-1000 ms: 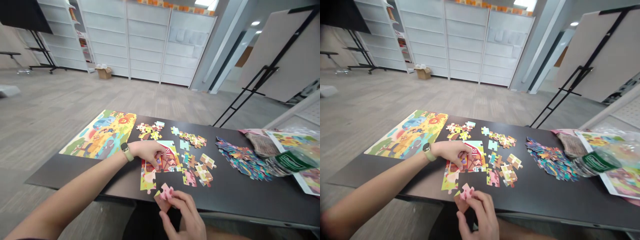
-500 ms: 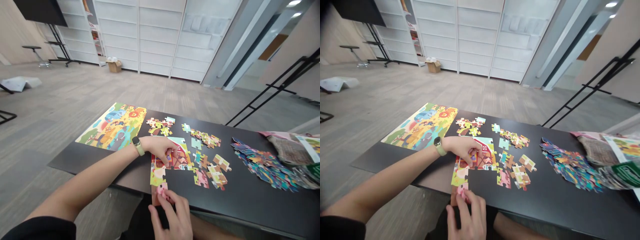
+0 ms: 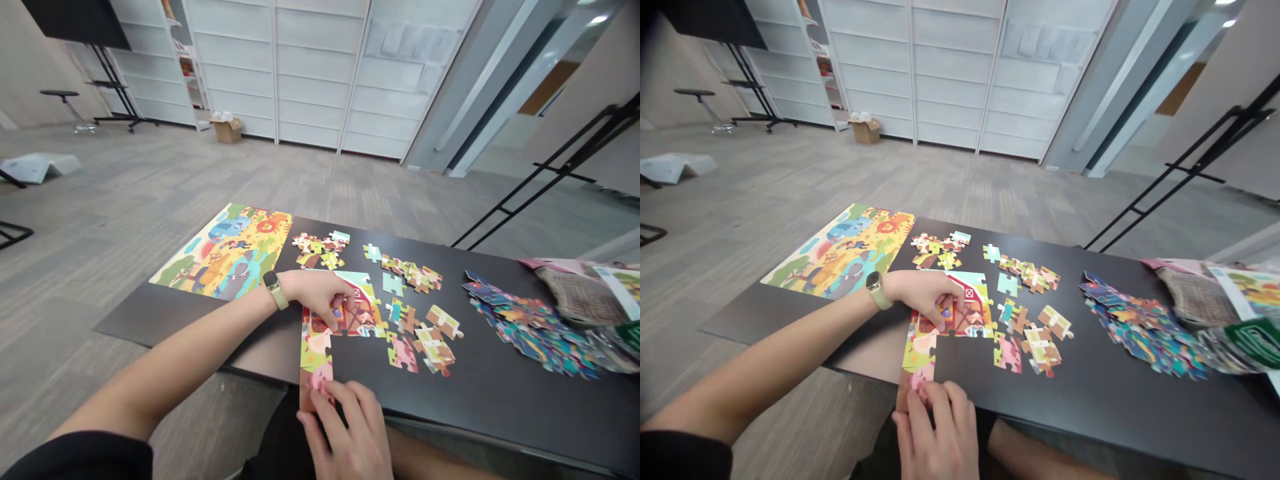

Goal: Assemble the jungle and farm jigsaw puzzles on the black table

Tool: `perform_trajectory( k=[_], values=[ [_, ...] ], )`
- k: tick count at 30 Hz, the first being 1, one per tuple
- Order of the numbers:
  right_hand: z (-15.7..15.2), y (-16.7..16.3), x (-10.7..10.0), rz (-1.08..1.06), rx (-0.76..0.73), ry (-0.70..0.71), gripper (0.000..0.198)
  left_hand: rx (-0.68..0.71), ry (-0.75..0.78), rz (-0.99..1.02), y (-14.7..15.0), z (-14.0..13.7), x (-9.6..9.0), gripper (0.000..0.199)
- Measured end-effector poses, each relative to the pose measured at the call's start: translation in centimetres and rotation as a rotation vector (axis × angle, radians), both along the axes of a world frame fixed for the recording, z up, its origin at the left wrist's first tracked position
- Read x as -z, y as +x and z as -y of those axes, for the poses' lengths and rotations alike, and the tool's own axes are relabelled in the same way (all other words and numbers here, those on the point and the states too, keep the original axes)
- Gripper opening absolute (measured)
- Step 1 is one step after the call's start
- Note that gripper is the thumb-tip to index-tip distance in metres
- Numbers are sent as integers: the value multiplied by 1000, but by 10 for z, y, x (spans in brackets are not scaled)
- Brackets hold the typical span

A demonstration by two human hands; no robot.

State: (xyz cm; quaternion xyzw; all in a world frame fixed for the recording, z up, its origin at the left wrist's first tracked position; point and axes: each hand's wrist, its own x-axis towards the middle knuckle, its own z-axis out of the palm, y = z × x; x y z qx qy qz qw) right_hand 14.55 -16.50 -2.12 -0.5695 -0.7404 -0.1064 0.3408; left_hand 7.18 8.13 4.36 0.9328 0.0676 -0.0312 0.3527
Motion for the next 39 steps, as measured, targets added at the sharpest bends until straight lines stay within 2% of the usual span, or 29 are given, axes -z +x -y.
perform_trajectory(
  k=[11,15,19,23,25,27,31,35,37,39],
  values=[
    [-14,-1,-6,-47,-63,26,16,-19,-2,-35,-2,-2,-5,31],
    [-13,11,-11,-138,-48,-29,23,-26,-27,-59,-6,-7,-5,41],
    [-6,65,-18,-218,156,-9,19,38,0,-53,-9,-2,-9,46],
    [2,142,-15,-181,436,37,18,18,176,-42,-12,14,-14,55],
    [8,171,-12,-152,509,-4,21,-25,251,-30,-13,19,-14,60],
    [14,187,-11,-155,501,-79,24,-60,289,-52,-14,20,-12,68],
    [16,181,-16,-131,355,-220,32,-72,300,-117,-14,14,-8,88],
    [16,154,-25,73,259,-313,43,-20,233,-72,-13,7,-4,98],
    [17,138,-28,126,219,-331,39,-10,209,-63,-13,5,-3,98],
    [18,123,-29,122,158,-332,26,-11,203,-68,-13,4,-3,100]
  ],
)
